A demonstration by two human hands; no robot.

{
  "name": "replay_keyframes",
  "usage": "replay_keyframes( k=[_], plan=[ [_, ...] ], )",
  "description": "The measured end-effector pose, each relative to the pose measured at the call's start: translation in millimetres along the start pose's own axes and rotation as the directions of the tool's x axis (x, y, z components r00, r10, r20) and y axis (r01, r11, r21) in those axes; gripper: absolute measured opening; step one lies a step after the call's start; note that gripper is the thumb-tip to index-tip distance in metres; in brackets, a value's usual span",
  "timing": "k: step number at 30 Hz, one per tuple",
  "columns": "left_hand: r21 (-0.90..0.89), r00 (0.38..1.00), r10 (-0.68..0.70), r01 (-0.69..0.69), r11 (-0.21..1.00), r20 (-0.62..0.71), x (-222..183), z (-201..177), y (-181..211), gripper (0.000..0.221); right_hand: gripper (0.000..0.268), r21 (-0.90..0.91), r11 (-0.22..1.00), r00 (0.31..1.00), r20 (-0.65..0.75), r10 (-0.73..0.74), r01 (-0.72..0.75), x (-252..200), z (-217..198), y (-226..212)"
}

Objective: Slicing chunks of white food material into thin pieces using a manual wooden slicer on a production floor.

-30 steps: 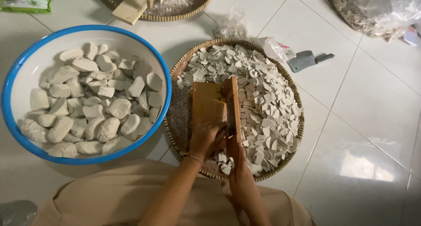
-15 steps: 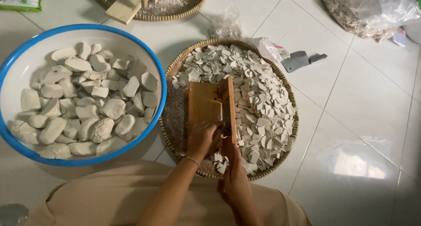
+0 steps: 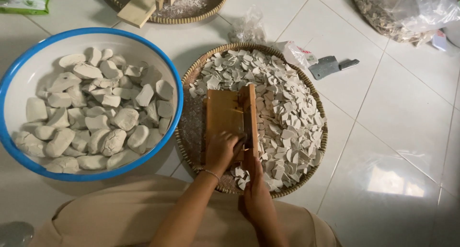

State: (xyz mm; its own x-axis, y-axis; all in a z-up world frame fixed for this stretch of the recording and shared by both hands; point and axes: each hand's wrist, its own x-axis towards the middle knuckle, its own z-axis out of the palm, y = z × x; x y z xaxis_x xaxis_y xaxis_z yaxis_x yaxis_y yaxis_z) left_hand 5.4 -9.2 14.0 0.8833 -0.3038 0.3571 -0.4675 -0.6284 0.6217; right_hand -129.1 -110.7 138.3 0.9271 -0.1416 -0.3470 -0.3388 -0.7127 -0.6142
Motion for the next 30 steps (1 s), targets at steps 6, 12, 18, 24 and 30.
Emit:
replay_keyframes(
  k=[6, 12, 18, 24, 30],
  plan=[
    [-0.192, 0.984, 0.108, -0.134, 0.972, -0.138, 9.4, -56.3, 36.3, 0.018, 0.082, 0.106, 0.99, 0.991, 0.089, -0.1, 0.091, -9.2, -40.6, -25.0],
    [-0.16, 0.985, 0.093, -0.116, 0.98, -0.146, 7.6, -42.2, 29.4, 0.014, 0.082, 0.047, 0.981, 0.968, 0.181, 0.175, -0.186, -15.1, -62.0, -55.9],
    [-0.052, 0.974, 0.132, -0.144, 0.988, -0.186, 6.8, -30.2, 22.5, 0.014, 0.08, 0.044, 0.986, 0.975, 0.164, 0.151, -0.16, -14.0, -65.8, -59.2],
    [-0.044, 0.975, 0.131, -0.141, 0.989, -0.178, 2.9, -22.9, 18.8, 0.015, 0.083, 0.029, 0.967, 0.954, 0.17, 0.245, -0.253, -14.9, -63.5, -62.5],
    [-0.048, 0.978, 0.126, -0.135, 0.99, -0.164, 2.3, -26.1, 19.7, 0.023, 0.079, 0.044, 0.981, 0.973, 0.142, 0.183, -0.191, -13.3, -55.6, -54.4]
  ],
)
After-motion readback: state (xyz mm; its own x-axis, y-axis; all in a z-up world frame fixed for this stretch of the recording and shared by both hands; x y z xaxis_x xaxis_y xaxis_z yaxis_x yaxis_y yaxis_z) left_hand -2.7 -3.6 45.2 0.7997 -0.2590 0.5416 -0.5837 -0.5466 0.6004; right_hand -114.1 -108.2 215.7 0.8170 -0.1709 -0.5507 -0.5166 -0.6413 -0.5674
